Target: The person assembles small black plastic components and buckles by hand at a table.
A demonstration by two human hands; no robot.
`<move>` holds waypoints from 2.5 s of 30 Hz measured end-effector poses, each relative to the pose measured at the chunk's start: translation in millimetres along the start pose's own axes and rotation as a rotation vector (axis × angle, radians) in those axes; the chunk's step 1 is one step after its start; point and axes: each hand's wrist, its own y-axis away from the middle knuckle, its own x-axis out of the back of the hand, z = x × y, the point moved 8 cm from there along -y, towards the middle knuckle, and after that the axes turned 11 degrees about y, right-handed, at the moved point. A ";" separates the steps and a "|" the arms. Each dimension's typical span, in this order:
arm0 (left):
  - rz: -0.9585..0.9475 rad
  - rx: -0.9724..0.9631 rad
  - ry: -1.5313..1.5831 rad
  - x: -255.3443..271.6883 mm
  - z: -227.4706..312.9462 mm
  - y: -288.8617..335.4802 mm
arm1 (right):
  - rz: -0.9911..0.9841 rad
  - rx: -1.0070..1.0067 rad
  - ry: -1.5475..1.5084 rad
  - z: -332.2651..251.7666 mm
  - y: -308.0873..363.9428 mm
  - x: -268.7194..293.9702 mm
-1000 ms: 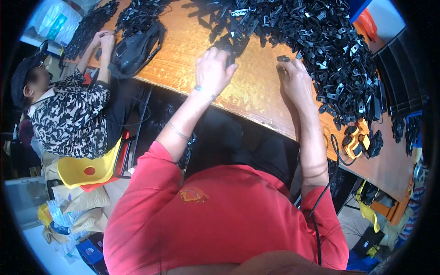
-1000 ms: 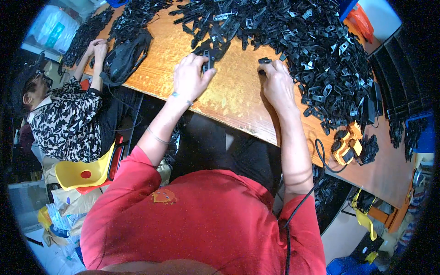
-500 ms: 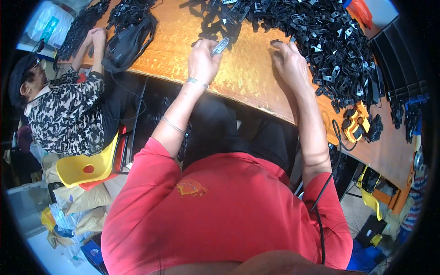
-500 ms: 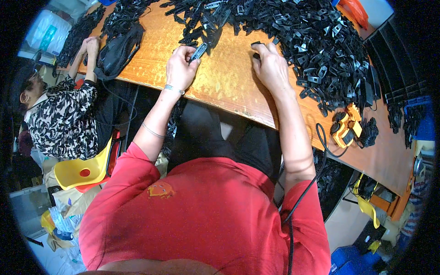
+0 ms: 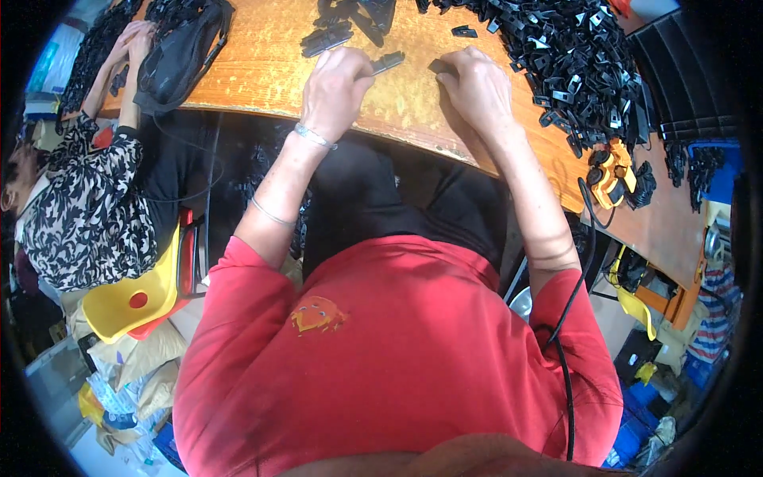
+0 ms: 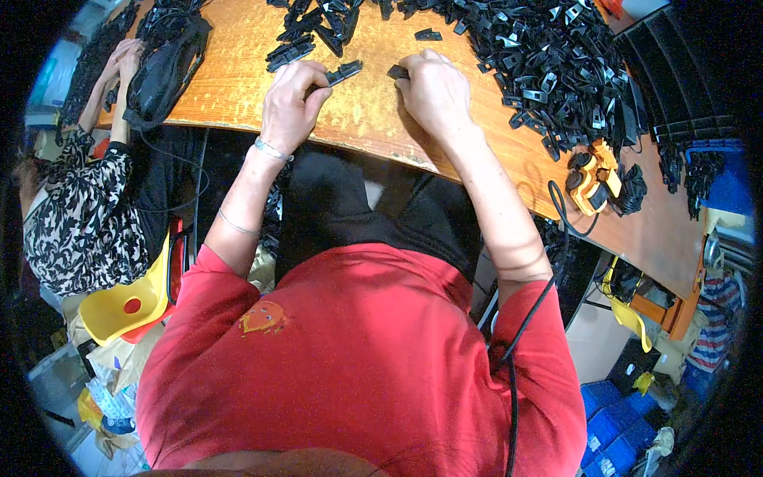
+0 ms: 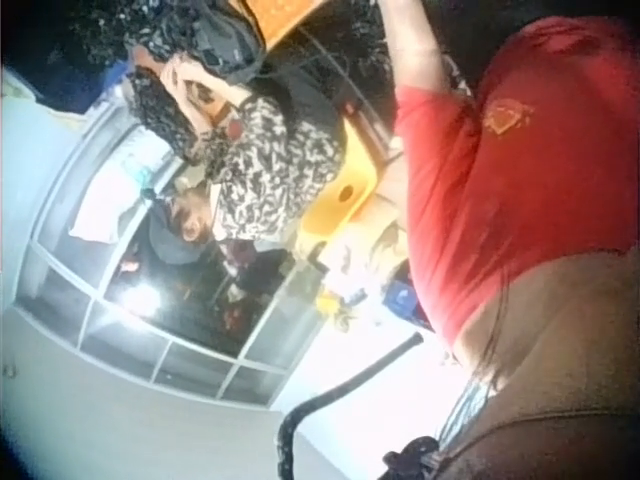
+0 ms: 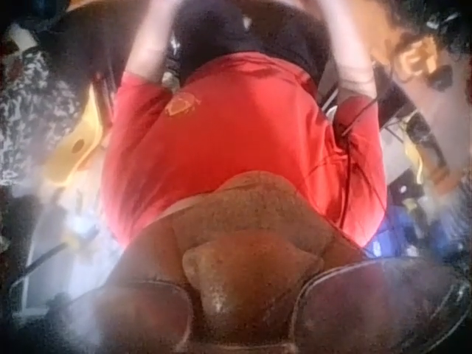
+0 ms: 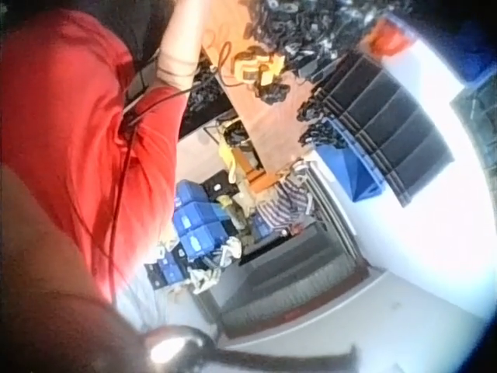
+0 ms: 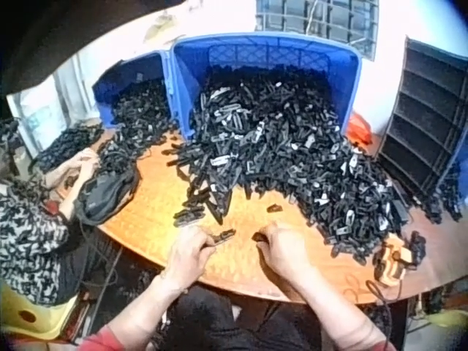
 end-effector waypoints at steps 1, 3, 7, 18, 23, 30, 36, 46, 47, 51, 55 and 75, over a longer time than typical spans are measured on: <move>0.017 0.027 0.029 2.3 -3.8 1.7 | -0.004 0.001 0.002 -3.0 -2.6 0.8; 0.028 0.072 0.013 1.8 -9.5 1.5 | -0.124 -0.011 -0.125 -10.9 -8.7 -3.4; 0.001 0.104 -0.063 -1.2 -18.1 -0.2 | 0.026 0.043 -0.329 -33.6 -19.7 -1.0; -0.056 0.145 0.016 -2.9 -21.7 -4.1 | -0.037 0.208 -0.361 -29.4 -31.8 -19.1; -0.011 0.080 0.034 -6.0 -11.5 -8.8 | 0.077 0.327 -0.329 -62.4 -35.4 -13.1; -0.463 0.369 -0.052 55.7 -39.4 25.5 | -0.078 0.358 -0.435 -77.0 -10.1 -4.2; -0.157 0.430 0.072 114.6 -62.9 22.0 | 0.111 -0.077 -0.007 48.5 -41.4 -8.3; -0.004 0.281 -0.213 34.6 -39.4 -20.3 | -0.051 -0.006 0.098 56.9 -59.4 -22.0; 0.014 0.241 -0.177 32.4 -31.3 -18.6 | -0.023 0.010 0.033 52.8 -55.1 -18.0; -0.030 0.289 -0.089 24.6 -19.3 -11.5 | -0.030 -0.013 -0.346 28.1 -31.0 -13.8; -0.102 0.187 -0.039 18.2 -8.1 -12.4 | -0.064 -0.194 -0.564 15.4 -7.7 -17.1; -0.165 -0.015 0.017 -31.4 32.3 -2.1 | -0.101 0.082 -0.258 -19.6 22.9 14.7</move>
